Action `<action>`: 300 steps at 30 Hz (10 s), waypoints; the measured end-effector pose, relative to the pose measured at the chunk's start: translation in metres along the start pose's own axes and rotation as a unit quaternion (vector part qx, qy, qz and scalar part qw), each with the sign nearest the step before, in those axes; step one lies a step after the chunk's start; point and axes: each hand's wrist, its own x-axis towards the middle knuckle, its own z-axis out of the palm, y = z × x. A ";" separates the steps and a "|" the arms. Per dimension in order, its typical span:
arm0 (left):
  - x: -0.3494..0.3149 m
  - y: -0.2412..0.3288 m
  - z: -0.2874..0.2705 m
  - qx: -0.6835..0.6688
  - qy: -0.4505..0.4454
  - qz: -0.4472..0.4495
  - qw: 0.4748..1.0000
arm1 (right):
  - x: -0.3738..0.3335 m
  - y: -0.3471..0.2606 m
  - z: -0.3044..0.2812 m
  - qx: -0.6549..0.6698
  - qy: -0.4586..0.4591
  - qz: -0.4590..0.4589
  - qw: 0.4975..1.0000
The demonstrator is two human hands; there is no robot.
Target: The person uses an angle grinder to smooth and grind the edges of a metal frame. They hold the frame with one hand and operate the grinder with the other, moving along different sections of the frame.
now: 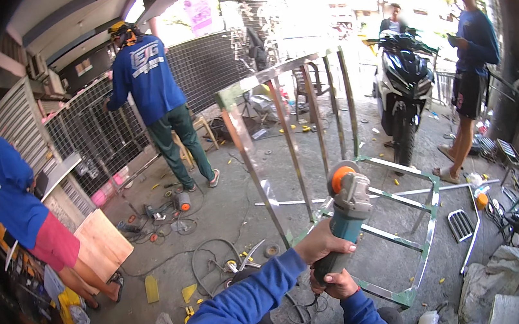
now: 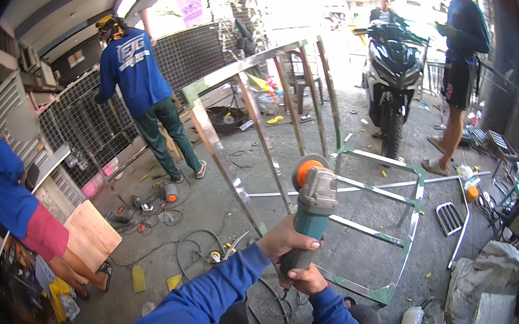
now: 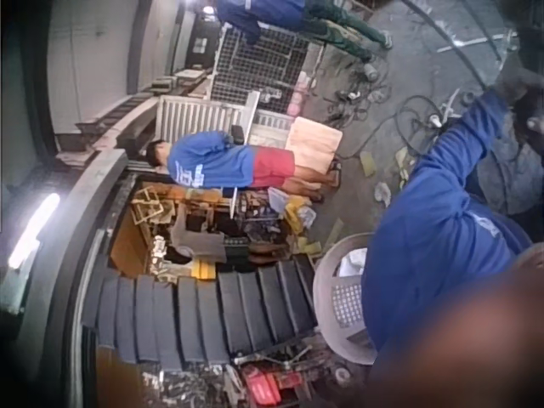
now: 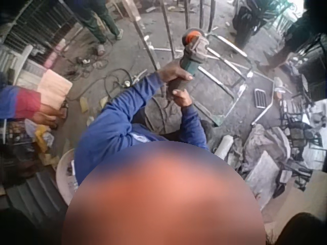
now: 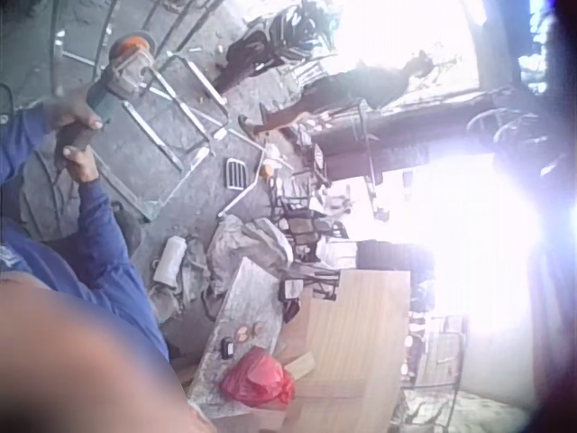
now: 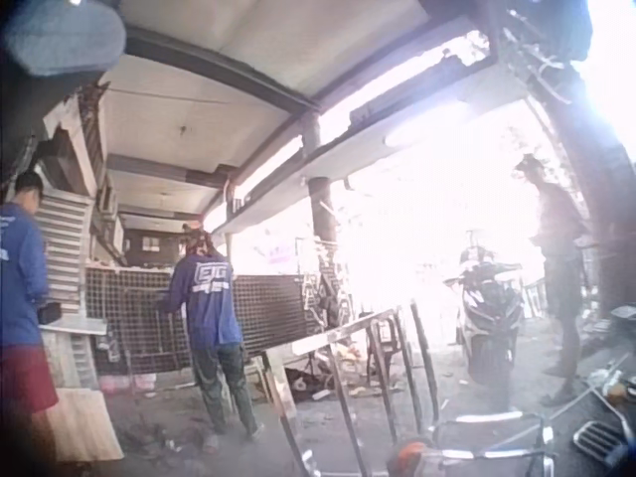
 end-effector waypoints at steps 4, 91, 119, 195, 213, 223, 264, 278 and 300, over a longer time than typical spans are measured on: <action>-0.004 -0.001 -0.001 0.011 0.007 0.011 1.000 | -0.004 0.001 0.007 -0.100 0.069 -0.009 0.993; 0.007 -0.011 -0.007 -0.006 0.174 -0.091 0.980 | 0.022 0.012 -0.004 0.114 -0.051 0.064 0.990; 0.015 -0.014 -0.014 0.125 0.228 -0.128 0.957 | 0.025 0.013 -0.010 0.149 -0.041 0.083 0.985; -0.539 0.010 -0.136 0.083 -0.052 -0.772 0.628 | 0.027 -0.013 0.012 -0.092 0.148 0.021 0.984; -0.512 0.008 -0.159 0.117 -0.152 -0.824 0.533 | 0.020 -0.016 0.020 -0.205 0.175 -0.006 0.963; -0.430 -0.035 -0.133 0.071 -0.141 -0.733 0.662 | 0.022 -0.016 0.017 -0.192 0.165 -0.013 0.967; -0.471 0.011 -0.089 0.182 0.042 -0.698 0.691 | 0.022 -0.015 0.017 -0.211 0.210 -0.004 0.955; -0.517 0.050 -0.100 0.159 0.042 -0.748 0.643 | 0.023 -0.017 0.017 -0.212 0.196 -0.004 0.957; -0.428 -0.005 -0.140 0.271 -0.024 -0.701 0.659 | 0.028 -0.009 0.017 -0.248 0.220 -0.018 0.943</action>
